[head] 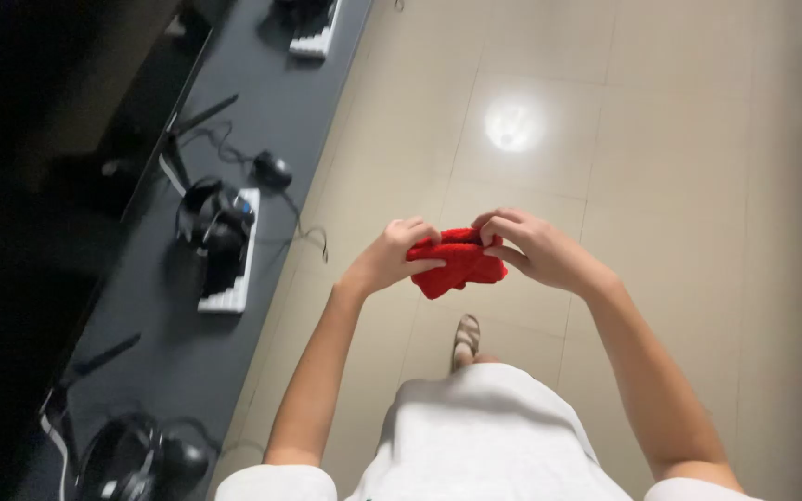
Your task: The person cleans multiple computer keyboards on a desk using a red cloth. They wipe the keys and the surface of each keyboard, occasionally lifting and turning them over to clean different sides.
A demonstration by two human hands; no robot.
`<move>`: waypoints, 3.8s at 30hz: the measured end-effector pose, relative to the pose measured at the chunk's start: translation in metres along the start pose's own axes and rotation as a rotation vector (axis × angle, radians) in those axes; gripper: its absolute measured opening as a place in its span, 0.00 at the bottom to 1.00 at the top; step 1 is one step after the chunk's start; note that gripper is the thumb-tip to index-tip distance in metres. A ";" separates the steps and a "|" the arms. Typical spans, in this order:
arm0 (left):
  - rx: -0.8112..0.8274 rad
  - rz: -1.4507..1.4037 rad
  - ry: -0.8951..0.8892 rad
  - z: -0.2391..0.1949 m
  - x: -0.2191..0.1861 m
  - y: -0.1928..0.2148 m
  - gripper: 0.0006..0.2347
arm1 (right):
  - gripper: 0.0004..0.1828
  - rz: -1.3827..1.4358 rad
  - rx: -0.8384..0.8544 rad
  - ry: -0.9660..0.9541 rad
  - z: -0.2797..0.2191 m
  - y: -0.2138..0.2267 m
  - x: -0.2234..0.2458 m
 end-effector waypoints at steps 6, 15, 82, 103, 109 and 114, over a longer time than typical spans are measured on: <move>-0.015 -0.175 -0.042 0.113 0.048 0.042 0.09 | 0.08 0.038 0.032 -0.119 0.065 0.066 -0.089; 0.044 -0.183 -0.050 0.292 0.118 0.066 0.05 | 0.16 -0.002 -0.022 -0.039 0.176 0.134 -0.217; -0.939 -0.454 0.960 0.592 0.671 0.303 0.17 | 0.23 0.748 0.273 0.192 0.841 0.203 -0.630; -0.202 -0.465 0.455 0.878 0.622 0.339 0.16 | 0.12 0.341 -0.322 -0.226 0.696 0.325 -0.702; -0.206 -0.469 0.314 0.908 0.599 0.355 0.11 | 0.16 0.361 -0.410 -0.268 0.671 0.338 -0.701; -0.153 -0.443 0.252 0.921 0.581 0.358 0.11 | 0.09 0.382 -0.321 -0.318 0.659 0.310 -0.732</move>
Point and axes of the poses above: each hand's wrist, its own z-axis towards the middle knuckle, its own y-axis out of the back of the hand, x = y × z, the point moved 9 cm from there along z, towards the middle knuckle, and after that the axes turned 2 degrees about x, right-handed, at the moved point
